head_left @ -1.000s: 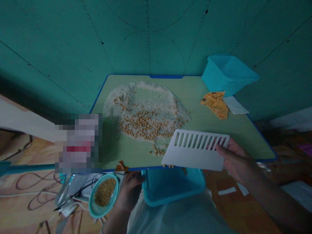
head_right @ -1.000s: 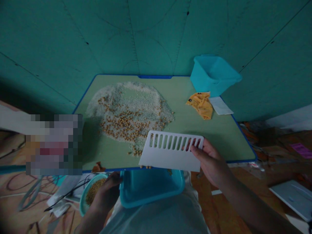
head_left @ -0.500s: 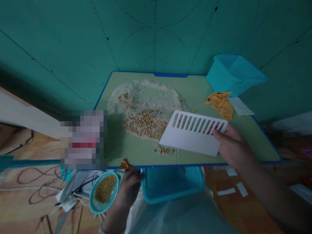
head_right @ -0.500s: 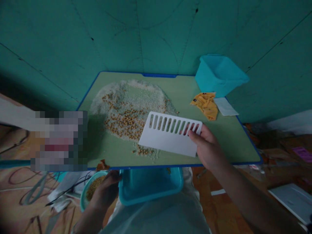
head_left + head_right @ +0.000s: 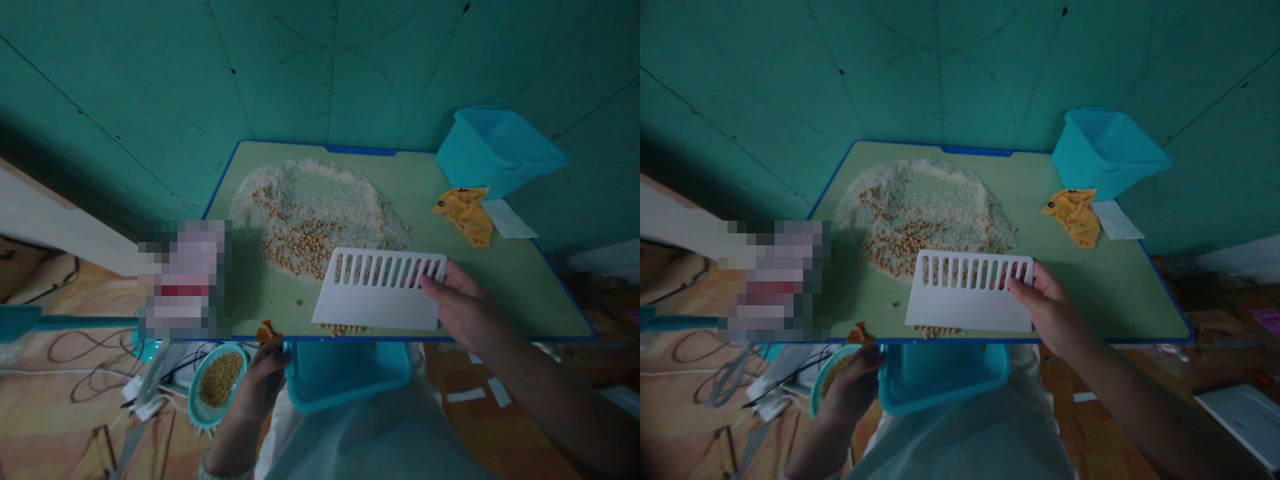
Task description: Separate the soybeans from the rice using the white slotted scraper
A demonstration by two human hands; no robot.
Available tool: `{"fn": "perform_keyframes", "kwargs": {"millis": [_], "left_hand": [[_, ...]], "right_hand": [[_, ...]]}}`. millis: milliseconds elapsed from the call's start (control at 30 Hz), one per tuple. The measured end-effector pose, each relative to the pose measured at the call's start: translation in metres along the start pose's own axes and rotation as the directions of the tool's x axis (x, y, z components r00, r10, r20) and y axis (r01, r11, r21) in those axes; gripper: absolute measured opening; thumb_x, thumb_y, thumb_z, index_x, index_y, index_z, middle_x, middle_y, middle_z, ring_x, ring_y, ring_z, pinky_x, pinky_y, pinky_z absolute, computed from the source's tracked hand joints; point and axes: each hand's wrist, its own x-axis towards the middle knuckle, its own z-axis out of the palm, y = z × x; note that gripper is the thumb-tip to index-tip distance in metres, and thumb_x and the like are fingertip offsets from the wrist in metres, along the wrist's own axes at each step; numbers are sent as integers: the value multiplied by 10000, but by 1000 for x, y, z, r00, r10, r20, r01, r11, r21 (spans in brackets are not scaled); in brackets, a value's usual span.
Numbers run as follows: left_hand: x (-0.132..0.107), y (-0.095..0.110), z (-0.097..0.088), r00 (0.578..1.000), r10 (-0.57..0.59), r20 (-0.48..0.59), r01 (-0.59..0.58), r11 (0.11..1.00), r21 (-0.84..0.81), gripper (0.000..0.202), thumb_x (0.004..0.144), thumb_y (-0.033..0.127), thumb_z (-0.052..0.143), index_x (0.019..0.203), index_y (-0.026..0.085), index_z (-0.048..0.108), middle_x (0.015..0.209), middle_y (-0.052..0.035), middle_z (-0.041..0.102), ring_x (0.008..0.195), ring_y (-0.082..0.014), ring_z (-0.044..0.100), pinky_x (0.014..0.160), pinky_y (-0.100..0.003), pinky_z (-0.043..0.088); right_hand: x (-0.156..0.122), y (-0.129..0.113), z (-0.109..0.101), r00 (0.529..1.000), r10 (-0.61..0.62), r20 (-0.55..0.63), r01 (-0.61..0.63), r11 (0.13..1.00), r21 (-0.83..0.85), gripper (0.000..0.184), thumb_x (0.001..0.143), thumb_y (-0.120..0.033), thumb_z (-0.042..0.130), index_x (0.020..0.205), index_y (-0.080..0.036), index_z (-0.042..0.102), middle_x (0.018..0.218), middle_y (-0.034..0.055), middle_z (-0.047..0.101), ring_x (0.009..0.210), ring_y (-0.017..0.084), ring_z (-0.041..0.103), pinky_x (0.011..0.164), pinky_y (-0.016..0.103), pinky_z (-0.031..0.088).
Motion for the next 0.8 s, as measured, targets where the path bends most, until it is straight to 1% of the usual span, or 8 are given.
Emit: {"fn": "perform_keyframes", "kwargs": {"millis": [100, 233, 300, 400, 533, 667, 800], "left_hand": [[1, -1, -1, 1000, 4, -5, -4, 1000, 7, 72, 583, 147, 624, 564, 177, 687, 482, 6, 638, 557, -208, 610, 646, -332, 462], [0, -4, -2, 999, 22, -34, -21, 1000, 11, 113, 590, 117, 621, 521, 196, 663, 471, 31, 617, 471, -153, 547, 566, -292, 435], [1, -4, -2, 999, 25, -45, -25, 1000, 15, 119, 596, 112, 619, 538, 198, 679, 474, 32, 618, 456, -143, 529, 544, -283, 424], [1, -4, -1, 999, 20, -35, -20, 1000, 23, 98, 583, 127, 627, 534, 190, 683, 478, 22, 626, 467, -150, 533, 567, -292, 433], [0, -3, -1, 1000, -3, -10, 4, 999, 32, 69, 574, 156, 625, 555, 181, 687, 503, -1, 652, 524, -186, 579, 603, -312, 445], [1, -2, -3, 1000, -11, -6, 11, 999, 31, 86, 578, 157, 613, 583, 177, 697, 519, -6, 662, 537, -196, 596, 597, -313, 439], [1, 1, -7, 1000, 17, -16, -17, 1000, 23, 77, 555, 138, 626, 514, 185, 672, 469, 20, 633, 457, -144, 539, 523, -269, 407]], "right_hand": [[-2, 2, -1, 1000, 10, 12, -10, 1000, 15, 215, 760, -244, 629, 968, -261, 578, 891, 2, 692, 832, 219, 643, 736, 365, 494], [-6, 3, 1, 999, 33, 22, -34, 999, 29, 204, 753, -258, 644, 945, -246, 578, 847, 10, 696, 763, 217, 653, 703, 367, 500], [-8, 3, 2, 999, 44, 15, -44, 999, 29, 192, 750, -266, 650, 925, -231, 580, 830, 13, 698, 750, 211, 653, 699, 353, 498], [-10, 3, 4, 999, 41, 17, -41, 999, 27, 184, 745, -278, 657, 905, -224, 585, 821, 10, 700, 745, 202, 652, 675, 324, 495], [-13, 6, 1, 997, 56, 50, -57, 998, 21, 206, 752, -288, 648, 940, -239, 580, 825, 18, 698, 715, 210, 650, 613, 328, 499], [-8, 5, -1, 1000, 15, 9, -15, 999, 48, 218, 721, -276, 670, 924, -250, 594, 835, 18, 692, 769, 221, 646, 659, 359, 505], [7, 0, 6, 995, -88, -54, 91, 994, 68, 240, 699, -236, 681, 925, -254, 602, 826, 3, 679, 758, 196, 635, 685, 345, 496]]}}
